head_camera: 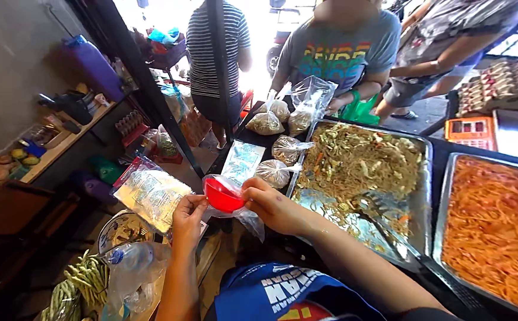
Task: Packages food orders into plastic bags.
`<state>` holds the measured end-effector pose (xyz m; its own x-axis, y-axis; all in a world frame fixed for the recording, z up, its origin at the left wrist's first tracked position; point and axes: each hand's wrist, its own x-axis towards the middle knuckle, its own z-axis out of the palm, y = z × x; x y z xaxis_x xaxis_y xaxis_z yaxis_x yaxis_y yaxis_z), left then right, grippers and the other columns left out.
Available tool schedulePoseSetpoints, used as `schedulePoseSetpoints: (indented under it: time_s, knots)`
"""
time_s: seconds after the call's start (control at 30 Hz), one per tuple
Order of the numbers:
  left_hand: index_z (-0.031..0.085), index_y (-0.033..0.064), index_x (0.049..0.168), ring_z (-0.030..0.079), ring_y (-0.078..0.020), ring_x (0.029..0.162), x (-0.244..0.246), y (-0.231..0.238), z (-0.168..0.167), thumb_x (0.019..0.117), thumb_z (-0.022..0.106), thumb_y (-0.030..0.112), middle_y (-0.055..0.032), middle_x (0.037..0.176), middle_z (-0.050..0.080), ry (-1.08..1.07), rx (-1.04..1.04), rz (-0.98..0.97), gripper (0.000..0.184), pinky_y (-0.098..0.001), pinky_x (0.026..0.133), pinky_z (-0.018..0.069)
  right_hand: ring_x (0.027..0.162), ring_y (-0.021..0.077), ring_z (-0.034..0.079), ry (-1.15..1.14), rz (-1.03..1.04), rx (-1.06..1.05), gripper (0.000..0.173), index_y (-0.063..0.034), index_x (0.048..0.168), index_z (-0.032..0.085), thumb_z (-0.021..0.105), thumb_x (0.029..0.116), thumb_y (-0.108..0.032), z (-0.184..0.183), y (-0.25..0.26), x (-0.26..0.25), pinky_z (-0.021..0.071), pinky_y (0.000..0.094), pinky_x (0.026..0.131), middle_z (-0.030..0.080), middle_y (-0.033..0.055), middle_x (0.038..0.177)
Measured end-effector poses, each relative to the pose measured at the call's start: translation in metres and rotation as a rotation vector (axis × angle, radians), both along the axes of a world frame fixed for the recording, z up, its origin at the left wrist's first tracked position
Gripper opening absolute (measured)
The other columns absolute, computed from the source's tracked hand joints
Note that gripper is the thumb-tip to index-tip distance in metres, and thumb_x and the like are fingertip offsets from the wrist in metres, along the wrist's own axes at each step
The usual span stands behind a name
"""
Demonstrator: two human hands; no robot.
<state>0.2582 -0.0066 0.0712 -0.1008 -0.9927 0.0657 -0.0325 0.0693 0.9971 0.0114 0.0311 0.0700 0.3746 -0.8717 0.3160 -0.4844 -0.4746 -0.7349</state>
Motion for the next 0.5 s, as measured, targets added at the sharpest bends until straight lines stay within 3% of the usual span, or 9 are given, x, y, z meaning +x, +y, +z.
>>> schedulePoseSetpoints:
  time_s: [0.1,0.2,0.3,0.37,0.4,0.43,0.5]
  knots:
    - [0.068,0.0000,0.103,0.066,-0.0079,0.083,-0.019,0.004,-0.003,0.0948,0.064,-0.001,-0.0024,0.093,0.069,0.017,-0.200,-0.082,0.009,-0.0235,0.078,0.0575,0.114,0.0216,0.060,0.099,-0.144,0.046,0.019,-0.0061,0.106,0.067,0.052,0.1030,-0.016,-0.006,0.013,-0.020,0.0522,0.0371,0.098,0.060,0.0133,0.122]
    - [0.067,0.0096,0.107,0.065,-0.0068,0.101,-0.031,0.011,-0.005,0.0997,0.064,0.010,0.0023,0.106,0.067,0.045,-0.455,-0.273,0.008,-0.0250,0.090,0.0569,0.113,0.0326,0.064,0.274,-0.366,0.092,0.017,-0.0052,0.103,0.068,0.055,0.0995,-0.015,-0.011,0.026,-0.032,0.0547,0.0506,0.094,0.062,0.0181,0.123]
    - [0.071,0.0132,0.103,0.062,-0.0097,0.105,-0.036,0.018,-0.013,0.1034,0.061,0.016,0.0001,0.102,0.065,-0.156,-0.552,-0.439,0.011,-0.0269,0.094,0.0534,0.112,0.0375,0.065,0.359,-0.630,0.019,0.017,-0.0036,0.100,0.070,0.056,0.0966,-0.013,-0.018,0.034,-0.039,0.0548,0.0550,0.092,0.066,0.0190,0.123]
    - [0.077,0.0139,0.104,0.062,-0.0159,0.101,-0.038,0.022,-0.024,0.0996,0.055,0.010,-0.0040,0.098,0.066,-0.500,-0.544,-0.369,0.023,-0.0325,0.091,0.0528,0.106,0.0330,0.067,0.346,-0.753,-0.087,0.014,-0.0052,0.095,0.070,0.058,0.0951,-0.012,-0.018,0.038,-0.042,0.0570,0.0499,0.087,0.069,0.0147,0.116]
    - [0.078,0.0134,0.107,0.063,-0.0241,0.103,-0.041,0.024,-0.027,0.0959,0.054,0.007,-0.0096,0.102,0.067,-0.655,-0.537,-0.287,0.027,-0.0405,0.092,0.0530,0.102,0.0301,0.068,0.344,-0.781,-0.135,0.013,-0.0064,0.094,0.070,0.059,0.0945,-0.012,-0.017,0.039,-0.043,0.0576,0.0472,0.084,0.070,0.0123,0.111]
    - [0.077,0.0105,0.110,0.062,-0.0303,0.106,-0.044,0.027,-0.028,0.0928,0.054,0.004,-0.0149,0.106,0.065,-0.720,-0.571,-0.196,0.029,-0.0450,0.092,0.0529,0.099,0.0284,0.068,0.345,-0.791,-0.173,0.012,-0.0067,0.094,0.070,0.059,0.0945,-0.012,-0.016,0.041,-0.043,0.0584,0.0458,0.081,0.070,0.0113,0.107]
    - [0.073,0.0089,0.111,0.058,-0.0260,0.114,-0.055,0.035,-0.019,0.0955,0.053,0.010,-0.0133,0.114,0.063,-0.651,-0.789,-0.140,0.026,-0.0392,0.100,0.0482,0.094,0.0272,0.069,0.354,-0.795,-0.231,0.012,-0.0068,0.093,0.070,0.059,0.0944,-0.011,-0.013,0.041,-0.042,0.0589,0.0448,0.077,0.070,0.0106,0.103]
